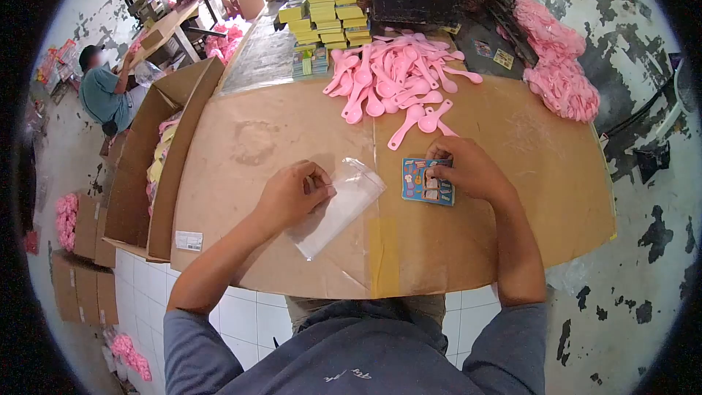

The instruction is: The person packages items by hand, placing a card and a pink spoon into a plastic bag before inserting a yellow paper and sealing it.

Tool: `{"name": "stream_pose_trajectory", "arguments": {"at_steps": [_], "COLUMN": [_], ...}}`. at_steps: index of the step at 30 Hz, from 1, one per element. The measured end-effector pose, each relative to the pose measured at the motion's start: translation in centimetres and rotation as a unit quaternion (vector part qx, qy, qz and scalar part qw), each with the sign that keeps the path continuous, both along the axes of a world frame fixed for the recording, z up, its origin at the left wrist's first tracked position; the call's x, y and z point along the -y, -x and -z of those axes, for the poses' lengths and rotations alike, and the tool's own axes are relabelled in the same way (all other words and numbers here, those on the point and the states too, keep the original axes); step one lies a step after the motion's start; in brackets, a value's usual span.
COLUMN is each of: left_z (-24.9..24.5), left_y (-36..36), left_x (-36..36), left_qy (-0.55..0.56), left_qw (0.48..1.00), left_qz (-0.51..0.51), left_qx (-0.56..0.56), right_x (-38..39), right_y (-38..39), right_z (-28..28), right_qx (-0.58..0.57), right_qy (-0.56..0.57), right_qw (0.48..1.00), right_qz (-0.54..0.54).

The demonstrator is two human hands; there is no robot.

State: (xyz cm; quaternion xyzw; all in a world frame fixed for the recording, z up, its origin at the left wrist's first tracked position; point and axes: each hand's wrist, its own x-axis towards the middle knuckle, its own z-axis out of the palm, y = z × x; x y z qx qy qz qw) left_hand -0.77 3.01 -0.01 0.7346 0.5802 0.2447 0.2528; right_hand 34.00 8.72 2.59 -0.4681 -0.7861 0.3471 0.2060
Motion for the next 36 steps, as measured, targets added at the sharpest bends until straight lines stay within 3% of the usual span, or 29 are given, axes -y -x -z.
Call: {"name": "stream_pose_trajectory", "arguments": {"at_steps": [4,10,13,19,22,25,28,31,36], "left_z": [-1.5,0.4,0.0,0.9,1.5,0.7,1.7,0.2,-1.3], "left_y": [-0.4,-0.7,-1.6,-1.0,-0.7,-0.6,-0.5,0.4,-0.2], "left_x": [-0.1,0.1,0.6,0.1,0.1,0.3,-0.3,-0.1,0.8], "left_qy": [0.066,-0.013,-0.1,-0.014,-0.045,-0.011,0.062,0.117,0.152], "left_qw": [0.996,0.993,0.992,0.995,0.989,0.974,0.885,0.852,0.851], "left_qz": [-0.01,-0.011,-0.004,-0.02,-0.006,-0.008,0.006,0.026,0.042], "left_qx": [0.057,0.112,0.071,0.096,0.144,0.227,0.461,0.509,0.501], "right_x": [0.7,2.8,3.2,3.5,3.6,3.6,3.6,3.7,3.9], "right_y": [0.9,4.4,6.4,7.3,7.5,7.6,7.5,7.0,7.4], "right_z": [-0.5,0.1,1.0,2.1,2.4,2.4,2.4,2.2,1.9], "right_qx": [-0.037,-0.152,-0.108,-0.131,-0.118,-0.05,-0.052,-0.071,-0.275], "right_qy": [-0.067,-0.011,-0.108,-0.117,-0.159,-0.152,-0.169,-0.123,0.033], "right_qw": [0.997,0.985,0.975,0.971,0.968,0.974,0.971,0.987,0.959], "right_qz": [-0.004,-0.075,-0.161,-0.161,-0.152,-0.164,-0.16,-0.075,0.06]}}
